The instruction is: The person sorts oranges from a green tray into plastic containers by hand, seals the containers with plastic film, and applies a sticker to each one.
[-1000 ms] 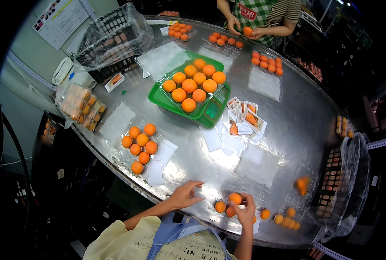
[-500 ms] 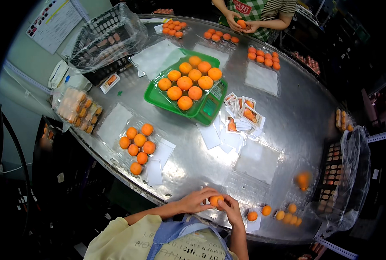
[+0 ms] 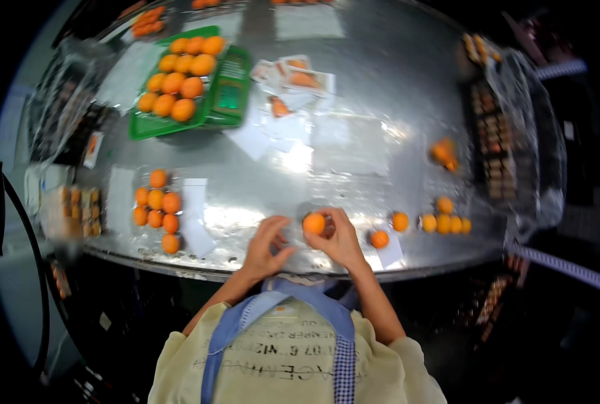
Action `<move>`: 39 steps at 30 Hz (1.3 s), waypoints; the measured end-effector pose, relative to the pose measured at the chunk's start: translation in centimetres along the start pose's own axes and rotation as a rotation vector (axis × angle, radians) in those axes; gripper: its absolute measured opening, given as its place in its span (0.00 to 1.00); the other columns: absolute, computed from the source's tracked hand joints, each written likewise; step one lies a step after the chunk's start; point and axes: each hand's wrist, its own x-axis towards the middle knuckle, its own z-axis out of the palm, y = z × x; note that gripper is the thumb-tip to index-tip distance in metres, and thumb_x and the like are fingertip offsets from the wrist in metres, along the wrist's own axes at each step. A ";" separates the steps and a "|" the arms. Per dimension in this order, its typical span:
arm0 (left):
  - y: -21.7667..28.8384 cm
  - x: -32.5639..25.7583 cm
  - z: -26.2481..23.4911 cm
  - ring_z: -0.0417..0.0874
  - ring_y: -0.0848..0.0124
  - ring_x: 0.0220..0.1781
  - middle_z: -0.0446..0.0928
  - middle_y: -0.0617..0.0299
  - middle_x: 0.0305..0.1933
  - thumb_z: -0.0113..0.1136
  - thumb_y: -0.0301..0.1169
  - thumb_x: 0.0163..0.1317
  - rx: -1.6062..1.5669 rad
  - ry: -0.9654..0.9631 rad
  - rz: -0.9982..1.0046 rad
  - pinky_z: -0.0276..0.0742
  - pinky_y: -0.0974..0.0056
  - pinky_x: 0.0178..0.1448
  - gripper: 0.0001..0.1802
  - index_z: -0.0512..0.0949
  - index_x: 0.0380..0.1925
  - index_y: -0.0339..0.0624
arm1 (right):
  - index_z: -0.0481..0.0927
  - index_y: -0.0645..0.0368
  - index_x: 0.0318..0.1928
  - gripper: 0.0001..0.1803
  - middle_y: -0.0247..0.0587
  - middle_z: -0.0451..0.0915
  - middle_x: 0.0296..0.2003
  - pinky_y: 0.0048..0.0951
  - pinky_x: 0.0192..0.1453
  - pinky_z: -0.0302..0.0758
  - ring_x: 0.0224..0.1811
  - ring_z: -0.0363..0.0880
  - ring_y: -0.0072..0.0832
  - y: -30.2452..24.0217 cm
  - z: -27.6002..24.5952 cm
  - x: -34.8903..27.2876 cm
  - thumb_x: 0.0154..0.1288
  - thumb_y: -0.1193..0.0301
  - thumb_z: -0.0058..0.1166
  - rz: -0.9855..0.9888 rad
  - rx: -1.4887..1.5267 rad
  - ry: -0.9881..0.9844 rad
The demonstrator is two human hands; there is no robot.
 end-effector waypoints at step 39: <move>-4.2 1.9 5.1 0.78 0.74 0.24 0.75 0.58 0.29 0.51 0.25 0.60 -0.175 -0.291 -0.502 0.73 0.72 0.27 0.15 0.68 0.47 0.33 | 0.69 0.62 0.49 0.28 0.44 0.69 0.44 0.27 0.38 0.78 0.41 0.73 0.33 9.0 -15.1 -4.0 0.45 0.79 0.63 -0.052 -0.386 0.634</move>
